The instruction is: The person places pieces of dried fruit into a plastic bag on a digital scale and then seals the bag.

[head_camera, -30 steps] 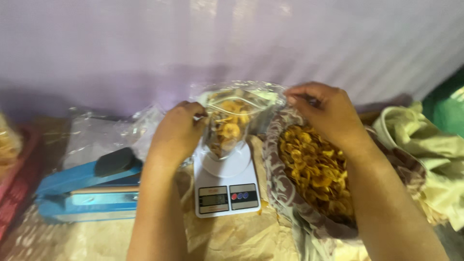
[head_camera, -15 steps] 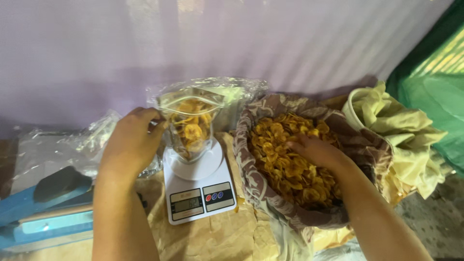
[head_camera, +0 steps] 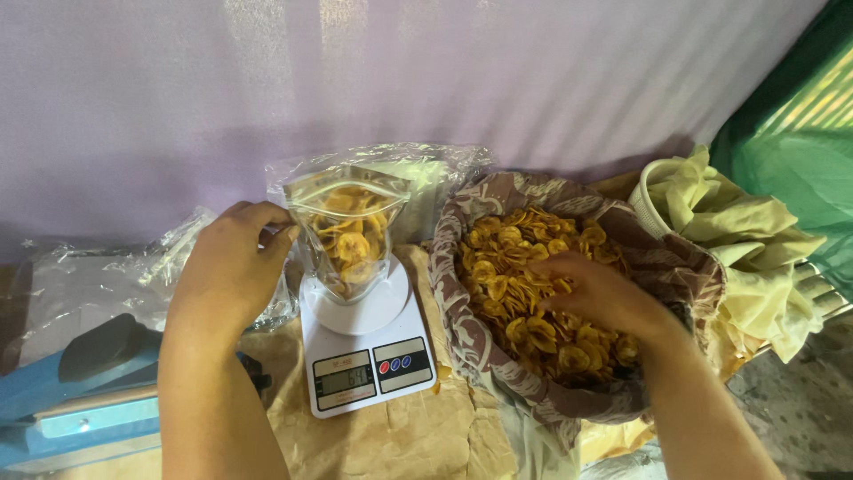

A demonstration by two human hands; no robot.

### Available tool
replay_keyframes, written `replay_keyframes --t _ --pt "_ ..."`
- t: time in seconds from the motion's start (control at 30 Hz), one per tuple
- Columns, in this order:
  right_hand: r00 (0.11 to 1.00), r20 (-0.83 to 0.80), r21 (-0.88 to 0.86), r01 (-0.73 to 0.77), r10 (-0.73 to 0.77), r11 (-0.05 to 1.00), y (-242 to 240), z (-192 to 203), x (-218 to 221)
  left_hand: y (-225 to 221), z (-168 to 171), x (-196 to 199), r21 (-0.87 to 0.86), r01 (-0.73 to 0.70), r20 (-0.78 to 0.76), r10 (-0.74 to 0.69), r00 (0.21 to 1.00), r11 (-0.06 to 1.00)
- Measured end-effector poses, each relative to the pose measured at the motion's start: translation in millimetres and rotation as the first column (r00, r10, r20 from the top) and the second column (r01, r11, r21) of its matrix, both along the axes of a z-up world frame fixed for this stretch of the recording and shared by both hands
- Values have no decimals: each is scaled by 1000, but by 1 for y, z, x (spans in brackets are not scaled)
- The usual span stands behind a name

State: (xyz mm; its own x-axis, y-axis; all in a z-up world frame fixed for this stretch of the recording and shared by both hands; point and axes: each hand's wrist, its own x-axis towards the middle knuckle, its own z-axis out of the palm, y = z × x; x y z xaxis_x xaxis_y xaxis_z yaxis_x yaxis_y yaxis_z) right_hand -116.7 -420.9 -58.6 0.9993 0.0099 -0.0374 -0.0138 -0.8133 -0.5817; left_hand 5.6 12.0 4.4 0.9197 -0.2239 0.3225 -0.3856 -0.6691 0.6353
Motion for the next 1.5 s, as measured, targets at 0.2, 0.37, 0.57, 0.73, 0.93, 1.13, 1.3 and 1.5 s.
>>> replay_keyframes --t 0.2,0.37,0.57,0.73,0.93,1.13,1.3,1.5 --pt "978 -23 89 211 -209 974 -1 -10 22 5 3 -3 -29 -2 3 2 1000 1000" --pt "922 -193 230 376 -336 898 -21 -7 26 7 6 -2 -52 -5 11 6 1000 999" --pt "947 -25 263 315 -320 912 -40 -7 31 7 6 -5 -78 -7 -1 7 1000 997" --pt "995 46 -30 94 -92 995 -27 -24 23 11 8 -7 -79 -6 12 7 1000 997" --pt "985 16 66 173 -175 983 -23 -18 25 13 4 -5 -79 8 43 -5 999 997" --pt "983 71 183 156 -171 971 6 48 36 17 -5 2 -88 45 107 -35 994 995" --pt "951 288 446 -31 -111 894 82 106 55 18 -9 5 -127 67 133 -50 990 990" --pt "880 470 90 -133 76 987 180 152 83 13 -4 -2 -112 53 134 -37 990 992"
